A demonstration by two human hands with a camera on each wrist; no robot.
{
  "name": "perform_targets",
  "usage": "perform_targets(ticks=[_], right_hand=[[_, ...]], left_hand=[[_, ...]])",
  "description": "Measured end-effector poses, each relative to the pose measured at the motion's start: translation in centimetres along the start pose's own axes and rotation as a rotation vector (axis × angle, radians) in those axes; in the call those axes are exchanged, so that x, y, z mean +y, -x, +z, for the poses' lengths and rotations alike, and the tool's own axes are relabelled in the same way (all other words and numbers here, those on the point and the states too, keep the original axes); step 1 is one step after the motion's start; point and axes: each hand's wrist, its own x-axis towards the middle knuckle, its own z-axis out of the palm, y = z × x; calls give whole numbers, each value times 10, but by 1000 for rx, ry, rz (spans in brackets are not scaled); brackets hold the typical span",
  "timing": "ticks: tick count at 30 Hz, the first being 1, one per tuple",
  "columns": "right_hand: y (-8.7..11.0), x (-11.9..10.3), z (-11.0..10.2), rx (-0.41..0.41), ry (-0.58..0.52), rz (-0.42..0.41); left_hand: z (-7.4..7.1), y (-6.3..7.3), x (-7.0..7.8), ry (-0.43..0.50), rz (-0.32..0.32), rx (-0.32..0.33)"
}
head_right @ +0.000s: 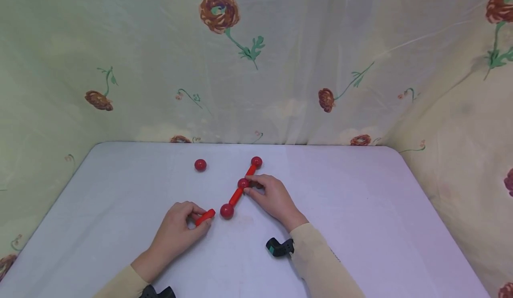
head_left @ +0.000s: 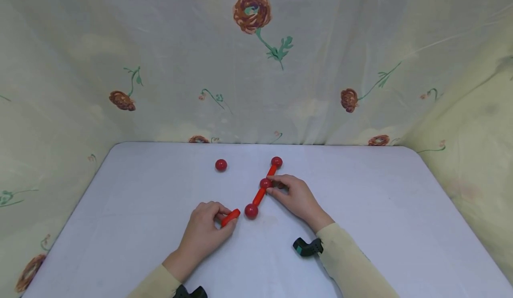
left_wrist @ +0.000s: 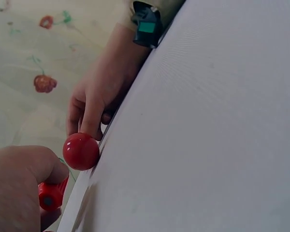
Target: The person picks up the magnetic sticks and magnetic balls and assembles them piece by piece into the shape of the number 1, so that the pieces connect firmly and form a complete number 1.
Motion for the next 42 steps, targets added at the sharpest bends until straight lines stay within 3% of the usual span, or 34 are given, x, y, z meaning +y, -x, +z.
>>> perform_targets(ticks=[31, 42], right_hand=[[0, 3, -3, 13, 1, -5], [1, 2, 0, 2, -12, -3]], left_hand=[[14, 7, 13, -18, 19, 0], [15, 9, 18, -61, -43, -45]])
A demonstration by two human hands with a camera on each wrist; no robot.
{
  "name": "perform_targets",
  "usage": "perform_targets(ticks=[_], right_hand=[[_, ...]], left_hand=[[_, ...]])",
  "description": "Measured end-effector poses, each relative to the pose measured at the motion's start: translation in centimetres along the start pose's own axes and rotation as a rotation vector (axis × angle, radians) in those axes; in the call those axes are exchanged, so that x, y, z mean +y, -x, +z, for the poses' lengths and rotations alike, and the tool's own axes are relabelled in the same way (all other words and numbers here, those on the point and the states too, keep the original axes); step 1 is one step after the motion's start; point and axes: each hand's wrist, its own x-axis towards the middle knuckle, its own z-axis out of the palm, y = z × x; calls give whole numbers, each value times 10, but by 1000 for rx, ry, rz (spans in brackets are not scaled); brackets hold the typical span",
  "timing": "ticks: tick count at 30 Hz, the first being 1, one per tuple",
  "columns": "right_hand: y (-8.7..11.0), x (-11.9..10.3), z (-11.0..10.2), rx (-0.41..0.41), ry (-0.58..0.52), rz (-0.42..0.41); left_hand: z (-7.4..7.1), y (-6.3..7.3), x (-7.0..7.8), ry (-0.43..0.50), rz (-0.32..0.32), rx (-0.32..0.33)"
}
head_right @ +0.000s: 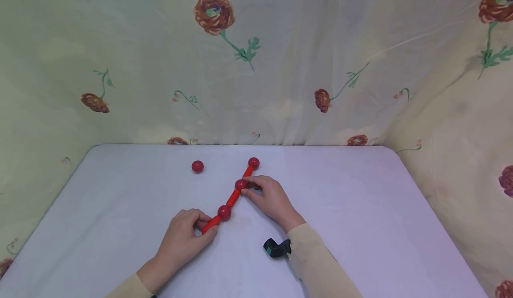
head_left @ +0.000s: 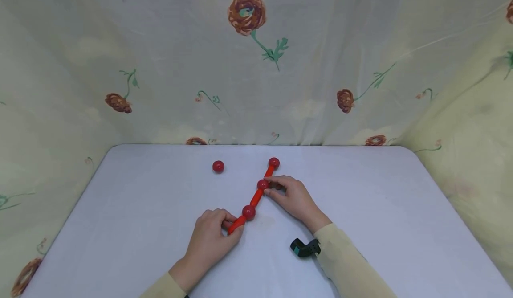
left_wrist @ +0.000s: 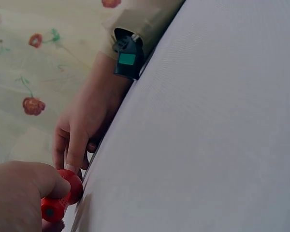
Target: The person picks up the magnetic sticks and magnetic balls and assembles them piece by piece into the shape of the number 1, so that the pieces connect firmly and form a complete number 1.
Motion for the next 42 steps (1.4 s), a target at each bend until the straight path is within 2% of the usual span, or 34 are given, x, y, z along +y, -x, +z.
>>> perform_targets(ticks=[5, 13, 20, 32, 42], right_hand=[[-1, -3, 1, 2, 6, -7], [-3, -4, 1, 4, 4, -16], [0, -2, 1, 50, -29, -53], [15, -2, 4, 119, -89, -38], [27, -22, 14, 57, -96, -155]], left_hand=[[-1, 1, -1, -6, -11, 6], [-3, 0, -2, -28, 10, 21], [-1, 0, -6, -24, 27, 11], [3, -3, -6, -31, 61, 17], [2, -3, -8, -34, 71, 37]])
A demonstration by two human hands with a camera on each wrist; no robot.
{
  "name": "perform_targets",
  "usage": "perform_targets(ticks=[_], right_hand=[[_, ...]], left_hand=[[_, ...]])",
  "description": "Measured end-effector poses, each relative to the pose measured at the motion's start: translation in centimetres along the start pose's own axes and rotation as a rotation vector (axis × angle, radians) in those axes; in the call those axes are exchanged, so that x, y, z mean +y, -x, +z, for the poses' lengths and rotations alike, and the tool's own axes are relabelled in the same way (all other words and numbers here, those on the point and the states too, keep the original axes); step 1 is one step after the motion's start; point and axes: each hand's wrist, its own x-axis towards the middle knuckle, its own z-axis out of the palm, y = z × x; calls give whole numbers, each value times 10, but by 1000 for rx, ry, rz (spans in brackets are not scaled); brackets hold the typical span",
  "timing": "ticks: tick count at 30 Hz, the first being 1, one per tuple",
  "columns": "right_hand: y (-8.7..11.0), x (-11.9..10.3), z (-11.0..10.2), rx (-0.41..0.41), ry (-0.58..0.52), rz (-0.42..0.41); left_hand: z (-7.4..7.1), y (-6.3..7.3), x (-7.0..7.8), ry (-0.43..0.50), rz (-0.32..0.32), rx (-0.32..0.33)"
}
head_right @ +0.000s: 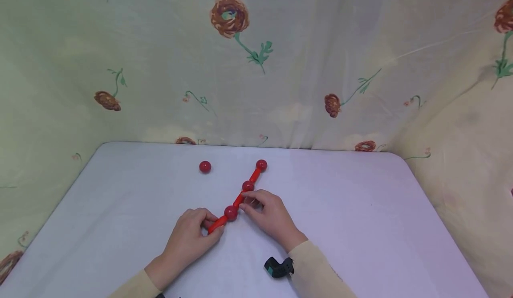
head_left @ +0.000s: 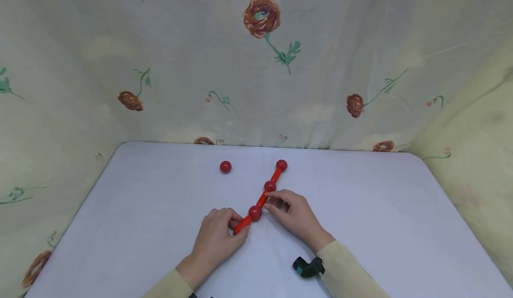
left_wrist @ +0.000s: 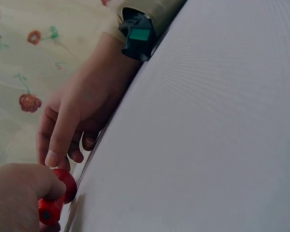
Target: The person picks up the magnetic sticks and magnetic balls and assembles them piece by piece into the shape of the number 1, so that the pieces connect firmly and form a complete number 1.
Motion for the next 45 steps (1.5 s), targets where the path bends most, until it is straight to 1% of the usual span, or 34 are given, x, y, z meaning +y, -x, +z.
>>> perform_targets(ticks=[2, 6, 15, 22, 26, 34, 39, 45], right_hand=[[2, -4, 2, -14, -3, -10], [5, -11, 5, -41, -11, 2], [8, -17, 7, -78, -8, -5], [8, -20, 9, -134, 53, -13], [8, -21, 10, -131, 72, -11], [7, -22, 11, -128, 73, -9], [7, -22, 12, -118, 79, -16], [8, -21, 12, -110, 79, -11]], left_hand=[[0, 0, 0, 1, 6, 5], [0, 1, 0, 4, 18, 16], [-1, 1, 0, 16, 36, 32], [-1, 2, 0, 17, 36, 39], [-1, 2, 0, 12, 54, 47], [-1, 2, -2, -3, 75, 46], [-1, 2, -1, -9, 72, 36], [0, 2, 0, -27, 49, 13]])
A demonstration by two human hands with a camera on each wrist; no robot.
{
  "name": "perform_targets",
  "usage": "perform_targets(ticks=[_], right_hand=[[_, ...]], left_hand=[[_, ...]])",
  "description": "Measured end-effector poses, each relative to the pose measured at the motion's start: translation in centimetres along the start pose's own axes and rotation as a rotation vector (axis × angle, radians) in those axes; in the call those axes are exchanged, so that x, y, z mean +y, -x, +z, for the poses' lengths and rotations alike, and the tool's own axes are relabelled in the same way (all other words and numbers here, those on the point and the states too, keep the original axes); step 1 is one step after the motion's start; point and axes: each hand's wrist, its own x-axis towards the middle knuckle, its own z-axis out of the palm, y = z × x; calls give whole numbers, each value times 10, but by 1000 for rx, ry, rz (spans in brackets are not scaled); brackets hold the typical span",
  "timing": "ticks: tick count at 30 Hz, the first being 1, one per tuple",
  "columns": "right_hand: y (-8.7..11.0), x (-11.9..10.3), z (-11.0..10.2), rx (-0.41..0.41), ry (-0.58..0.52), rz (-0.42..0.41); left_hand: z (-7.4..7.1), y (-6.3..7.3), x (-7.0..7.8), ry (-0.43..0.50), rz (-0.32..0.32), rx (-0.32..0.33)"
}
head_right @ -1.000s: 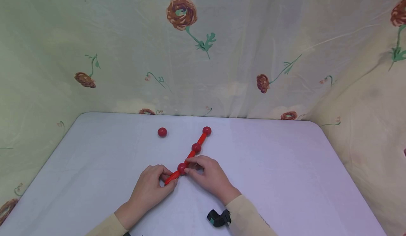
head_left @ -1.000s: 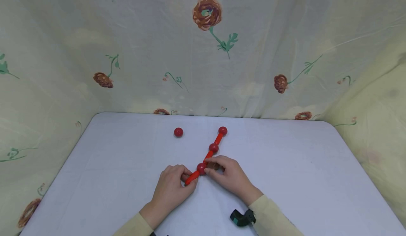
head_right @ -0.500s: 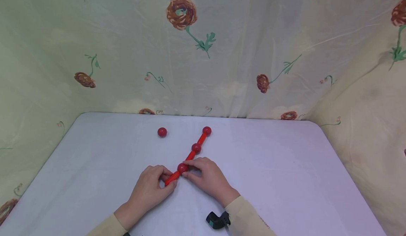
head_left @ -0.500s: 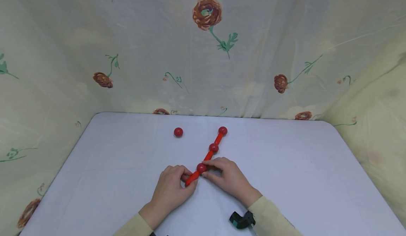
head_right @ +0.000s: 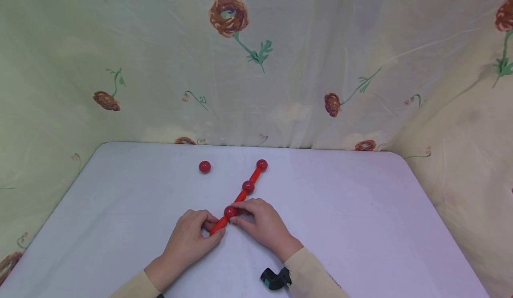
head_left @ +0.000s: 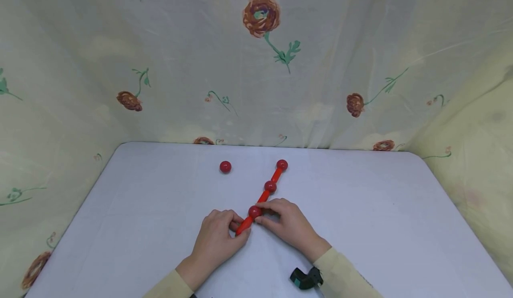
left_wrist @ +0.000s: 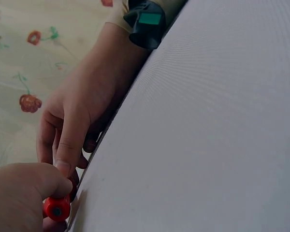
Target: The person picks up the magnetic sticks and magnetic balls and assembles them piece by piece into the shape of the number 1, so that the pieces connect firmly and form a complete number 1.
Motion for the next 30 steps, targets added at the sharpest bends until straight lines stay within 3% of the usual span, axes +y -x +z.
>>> perform_targets(ticks=[24, 30], right_hand=[[0, -2, -1, -20, -3, 16], [0, -1, -1, -28, 14, 32]], left_hand=[[-1, 1, 1, 18, -8, -3], [-3, -1, 2, 18, -32, -43]])
